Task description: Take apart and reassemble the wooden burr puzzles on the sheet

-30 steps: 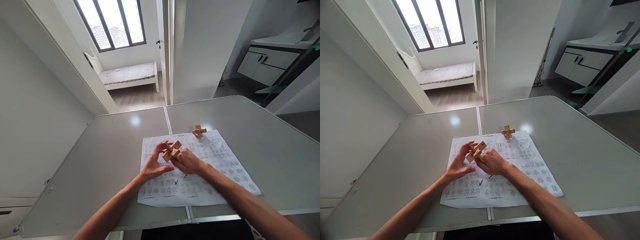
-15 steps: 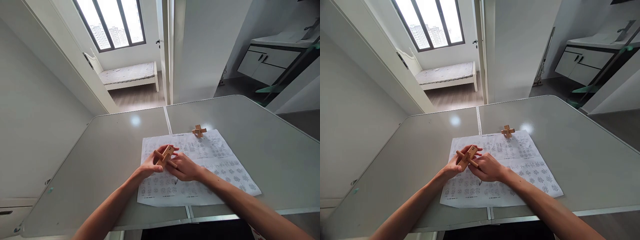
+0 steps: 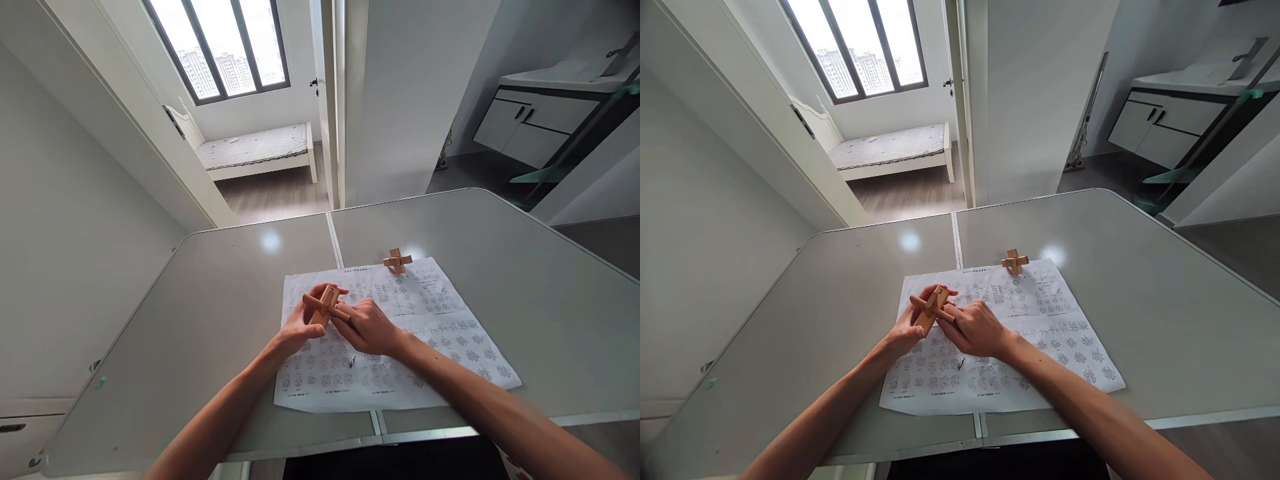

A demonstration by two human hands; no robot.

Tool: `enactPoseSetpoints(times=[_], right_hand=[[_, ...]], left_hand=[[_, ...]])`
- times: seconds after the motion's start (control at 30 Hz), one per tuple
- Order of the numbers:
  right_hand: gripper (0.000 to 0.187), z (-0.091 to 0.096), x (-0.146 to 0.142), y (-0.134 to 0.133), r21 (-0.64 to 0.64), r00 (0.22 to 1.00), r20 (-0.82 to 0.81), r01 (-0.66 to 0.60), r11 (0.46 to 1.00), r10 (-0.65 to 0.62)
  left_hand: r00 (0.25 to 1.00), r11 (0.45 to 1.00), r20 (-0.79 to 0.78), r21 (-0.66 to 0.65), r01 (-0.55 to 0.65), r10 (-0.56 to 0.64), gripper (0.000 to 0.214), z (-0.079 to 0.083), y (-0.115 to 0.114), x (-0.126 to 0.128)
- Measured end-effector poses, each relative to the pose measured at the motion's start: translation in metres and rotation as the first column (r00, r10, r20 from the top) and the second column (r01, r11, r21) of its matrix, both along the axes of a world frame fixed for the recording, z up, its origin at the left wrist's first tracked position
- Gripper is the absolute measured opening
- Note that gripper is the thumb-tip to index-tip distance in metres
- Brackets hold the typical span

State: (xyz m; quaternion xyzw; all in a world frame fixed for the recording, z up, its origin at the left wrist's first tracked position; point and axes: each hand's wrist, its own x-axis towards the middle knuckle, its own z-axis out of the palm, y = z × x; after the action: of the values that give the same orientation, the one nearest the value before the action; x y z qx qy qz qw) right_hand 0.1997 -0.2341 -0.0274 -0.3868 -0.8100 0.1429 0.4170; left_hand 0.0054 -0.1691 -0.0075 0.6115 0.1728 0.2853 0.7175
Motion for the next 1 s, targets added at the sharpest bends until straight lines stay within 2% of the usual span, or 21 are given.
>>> enactPoseSetpoints(times=[0.33,0.6,0.77,1.0], right_hand=[[0.025,0.0042,0.0027,0.0005,-0.079,0.999,-0.039,-0.018,0.997,0.015],[0.024,-0.0031,0.0050,0.0023,-0.098,0.994,-0.053,-0.101,0.990,0.096],[0.026,-0.0017,0.0032,-0.0001,-0.116,0.994,-0.044,-0.101,0.988,0.096],[0.026,-0.0033,0.0034,0.0041,-0.249,0.987,-0.153,-0.084,0.965,0.047]], left_hand=[[0.999,0.998,0.013,0.042,-0.049,0.048,0.089,-0.0026,0.0011,0.0011],[0.996,0.992,0.005,0.080,-0.094,0.094,0.085,0.0009,-0.0022,0.0019],[0.994,0.991,-0.003,0.083,-0.105,0.106,0.083,0.0014,-0.0026,0.0021],[0.987,0.979,-0.004,0.127,-0.157,0.159,0.081,-0.0007,-0.0020,0.0027]])
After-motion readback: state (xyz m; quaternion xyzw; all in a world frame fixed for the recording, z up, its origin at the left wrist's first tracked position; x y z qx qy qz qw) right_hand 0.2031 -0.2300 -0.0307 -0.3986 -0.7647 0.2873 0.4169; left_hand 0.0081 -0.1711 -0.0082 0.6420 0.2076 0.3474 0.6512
